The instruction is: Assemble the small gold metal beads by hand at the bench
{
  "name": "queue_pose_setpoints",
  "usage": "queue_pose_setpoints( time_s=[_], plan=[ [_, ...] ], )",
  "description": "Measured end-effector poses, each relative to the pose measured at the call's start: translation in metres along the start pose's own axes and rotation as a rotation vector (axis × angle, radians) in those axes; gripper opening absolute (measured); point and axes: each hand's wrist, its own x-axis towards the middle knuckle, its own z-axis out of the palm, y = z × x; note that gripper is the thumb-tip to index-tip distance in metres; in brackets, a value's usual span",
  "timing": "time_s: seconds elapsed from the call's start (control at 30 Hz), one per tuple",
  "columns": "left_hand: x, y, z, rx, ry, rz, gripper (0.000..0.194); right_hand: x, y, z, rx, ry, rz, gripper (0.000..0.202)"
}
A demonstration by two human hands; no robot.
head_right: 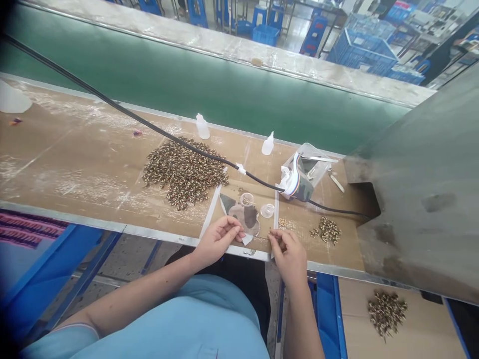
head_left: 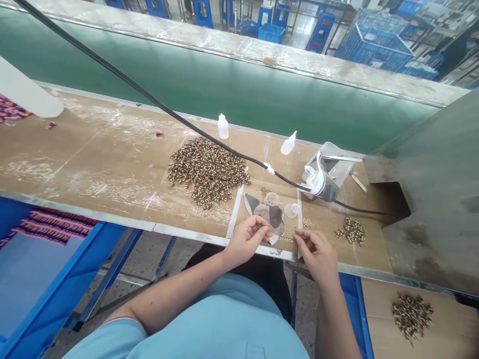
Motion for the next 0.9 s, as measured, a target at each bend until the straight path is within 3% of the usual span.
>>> queue_pose_setpoints(
  time_s=[0.3, 0.67, 0.9],
  plan=[
    [0.0, 0.002, 0.001, -0.004, -0.006, -0.006, 0.024, -0.002, 0.005, -0.004, -0.016, -0.029, 0.013, 0.026],
    [0.0, 0.002, -0.001, 0.012, -0.012, -0.015, 0.026, 0.008, 0.001, 0.001, -0.13, -0.059, -0.128, 0.026],
    [0.002, 0.006, 0.004, -0.125, -0.064, -0.151, 0.037, 0.01, -0.013, 0.0, -0.012, -0.025, -0.146, 0.019]
  ],
)
